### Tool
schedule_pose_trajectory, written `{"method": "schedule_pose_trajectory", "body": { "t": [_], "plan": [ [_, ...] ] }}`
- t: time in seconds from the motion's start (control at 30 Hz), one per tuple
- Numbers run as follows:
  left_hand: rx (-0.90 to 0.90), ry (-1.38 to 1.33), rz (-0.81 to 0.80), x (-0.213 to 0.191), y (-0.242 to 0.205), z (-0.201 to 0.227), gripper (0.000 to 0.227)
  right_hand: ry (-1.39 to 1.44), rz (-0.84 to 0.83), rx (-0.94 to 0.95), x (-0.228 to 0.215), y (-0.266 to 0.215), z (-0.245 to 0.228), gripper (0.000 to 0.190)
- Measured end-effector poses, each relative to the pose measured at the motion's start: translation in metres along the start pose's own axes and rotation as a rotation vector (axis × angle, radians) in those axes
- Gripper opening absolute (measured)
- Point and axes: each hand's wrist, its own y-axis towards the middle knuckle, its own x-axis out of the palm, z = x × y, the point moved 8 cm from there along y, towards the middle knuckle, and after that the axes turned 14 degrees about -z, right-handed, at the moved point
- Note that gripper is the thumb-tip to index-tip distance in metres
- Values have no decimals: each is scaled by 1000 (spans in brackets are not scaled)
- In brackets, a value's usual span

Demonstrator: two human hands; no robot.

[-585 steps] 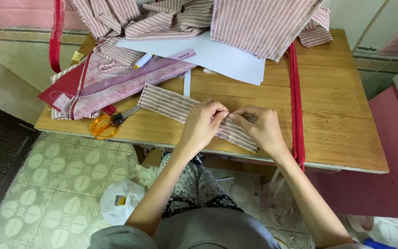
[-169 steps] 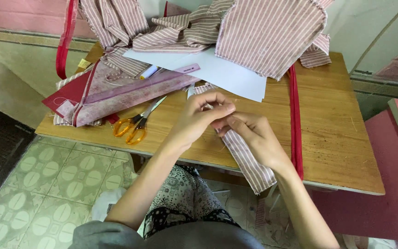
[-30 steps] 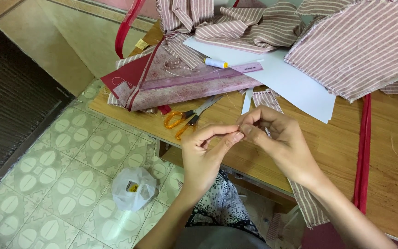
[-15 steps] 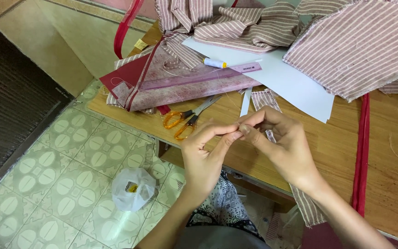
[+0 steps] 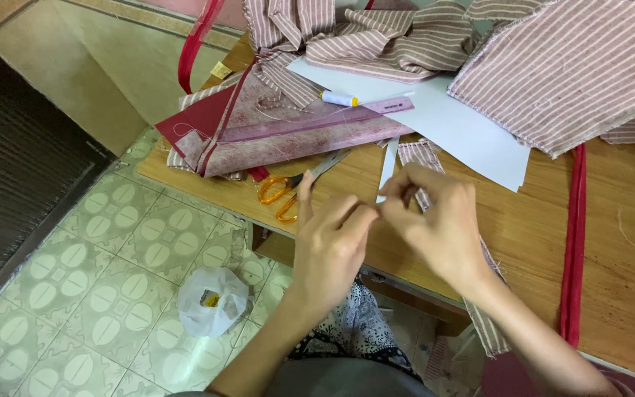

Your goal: Hand-sewing a strip of striped fabric using a needle and thread on a wooden table.

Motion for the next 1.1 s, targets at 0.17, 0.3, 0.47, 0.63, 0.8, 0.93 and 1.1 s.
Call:
{"method": "schedule_pose_trajectory", "body": {
  "t": [0.17,0.3,0.47,0.63,0.8,0.93,1.1],
  "plan": [
    [6,-122,-106,11,-7,-4,24,404,30,154,-6,27,58,13],
    [-92,-225,-140,8,-14,-21,15,995,53,377,0,52,111,18],
    [-435,-572,-212,-14,-31,-57,10,1359,-114,380,22,115,153,13],
    [-580,-815,-170,-25,-46,-84,13,953,-165,376,48,167,123,32],
    [-532,-883,-149,-46,-45,-75,15,340,-271,22,86,218,86,11],
    [-614,-881,-184,-63,-45,-70,14,132,-279,-301,126,271,84,25],
    [-493,-1065,-130,-90,-54,-71,6,-239,-149,-114,140,294,104,22]
  ]
}}
